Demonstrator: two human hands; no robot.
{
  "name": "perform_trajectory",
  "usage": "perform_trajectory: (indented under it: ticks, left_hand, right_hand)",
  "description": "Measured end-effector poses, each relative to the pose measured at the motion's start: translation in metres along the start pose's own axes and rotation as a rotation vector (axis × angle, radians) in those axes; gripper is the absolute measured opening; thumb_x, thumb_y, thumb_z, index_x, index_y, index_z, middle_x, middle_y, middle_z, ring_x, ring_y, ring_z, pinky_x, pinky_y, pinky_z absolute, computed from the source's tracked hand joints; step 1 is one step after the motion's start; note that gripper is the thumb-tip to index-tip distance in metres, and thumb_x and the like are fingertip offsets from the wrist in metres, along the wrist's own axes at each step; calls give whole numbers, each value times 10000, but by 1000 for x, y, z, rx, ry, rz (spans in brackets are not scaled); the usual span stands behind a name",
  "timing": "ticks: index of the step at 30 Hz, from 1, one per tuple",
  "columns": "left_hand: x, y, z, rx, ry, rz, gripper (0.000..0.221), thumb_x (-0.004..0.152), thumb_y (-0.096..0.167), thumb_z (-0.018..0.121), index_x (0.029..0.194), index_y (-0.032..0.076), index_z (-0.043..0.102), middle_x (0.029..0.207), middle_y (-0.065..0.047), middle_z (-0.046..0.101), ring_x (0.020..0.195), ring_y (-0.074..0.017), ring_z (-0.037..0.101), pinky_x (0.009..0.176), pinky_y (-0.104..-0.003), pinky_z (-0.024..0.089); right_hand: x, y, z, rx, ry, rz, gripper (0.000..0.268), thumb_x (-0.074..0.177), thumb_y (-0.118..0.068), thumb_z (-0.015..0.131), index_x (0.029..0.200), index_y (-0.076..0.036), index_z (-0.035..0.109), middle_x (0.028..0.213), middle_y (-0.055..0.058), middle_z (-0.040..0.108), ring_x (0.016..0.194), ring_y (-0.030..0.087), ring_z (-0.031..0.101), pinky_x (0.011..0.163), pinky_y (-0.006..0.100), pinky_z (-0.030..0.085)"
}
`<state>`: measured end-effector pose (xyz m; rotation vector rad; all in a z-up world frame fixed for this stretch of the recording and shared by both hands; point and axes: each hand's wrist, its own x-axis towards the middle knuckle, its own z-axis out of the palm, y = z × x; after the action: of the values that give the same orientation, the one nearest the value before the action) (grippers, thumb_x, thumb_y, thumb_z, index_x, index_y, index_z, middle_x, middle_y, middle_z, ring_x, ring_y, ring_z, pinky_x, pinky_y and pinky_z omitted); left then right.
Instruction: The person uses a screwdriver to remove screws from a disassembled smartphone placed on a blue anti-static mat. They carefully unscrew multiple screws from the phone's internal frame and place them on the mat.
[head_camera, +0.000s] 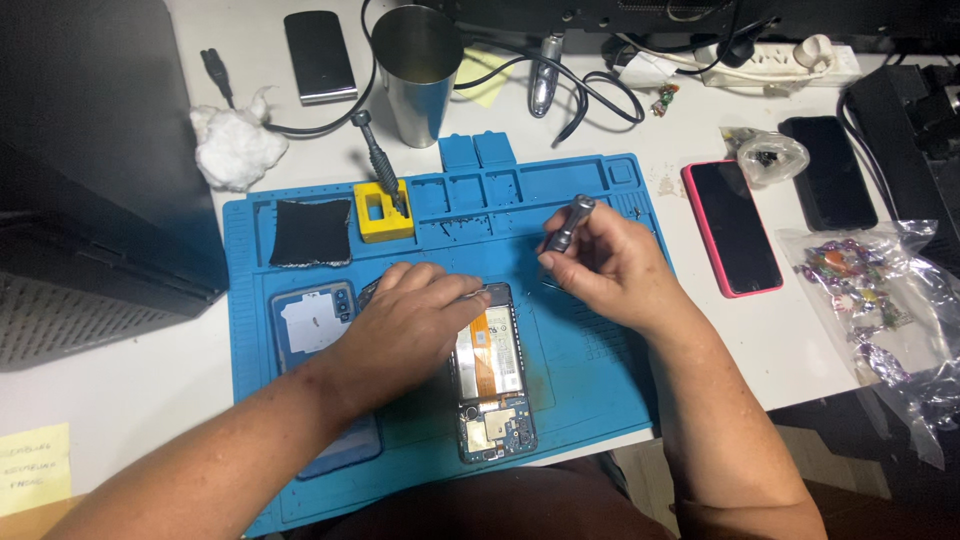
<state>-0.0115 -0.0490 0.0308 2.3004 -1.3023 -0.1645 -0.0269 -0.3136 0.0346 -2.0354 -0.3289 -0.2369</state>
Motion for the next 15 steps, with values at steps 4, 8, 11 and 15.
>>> perform_trajectory:
  ticks: [4, 8, 11, 15]
  left_hand:
    - [0, -2, 4, 15, 9, 11, 404, 941, 21, 580, 1324, 110, 670, 1271, -115, 663, 1145, -320, 598, 1017, -560, 382]
    - [-1, 0, 1, 14, 17, 17, 399, 952, 22, 562, 1326, 113, 665, 1274, -119, 657, 1146, -320, 595, 1018, -553, 375]
    - [0, 2, -2, 11, -1, 9, 398, 957, 22, 550, 1329, 110, 663, 1274, -124, 655, 1143, -324, 595, 1022, -555, 373]
    - [0, 0, 1, 32, -22, 12, 411, 963, 39, 547, 1353, 124, 643, 1297, -108, 638, 1158, -308, 582, 1034, -550, 362]
  right_hand:
    - [-2, 1, 3, 39, 27, -9, 259, 850, -12, 796, 1083, 15, 685, 647, 125, 681, 576, 207, 646, 551, 339, 576]
    - [-2, -1, 8, 23, 44, -12, 267, 847, -17, 806, 1084, 22, 689, 652, 135, 687, 577, 215, 657, 553, 343, 584]
    - [-2, -2, 11, 32, 45, -11, 266, 851, -13, 804, 1084, 30, 685, 661, 145, 689, 589, 213, 662, 568, 342, 591]
    - [-2, -1, 13, 16, 36, -27, 271, 850, -20, 814, 1083, 26, 683, 690, 151, 705, 608, 219, 682, 591, 345, 603]
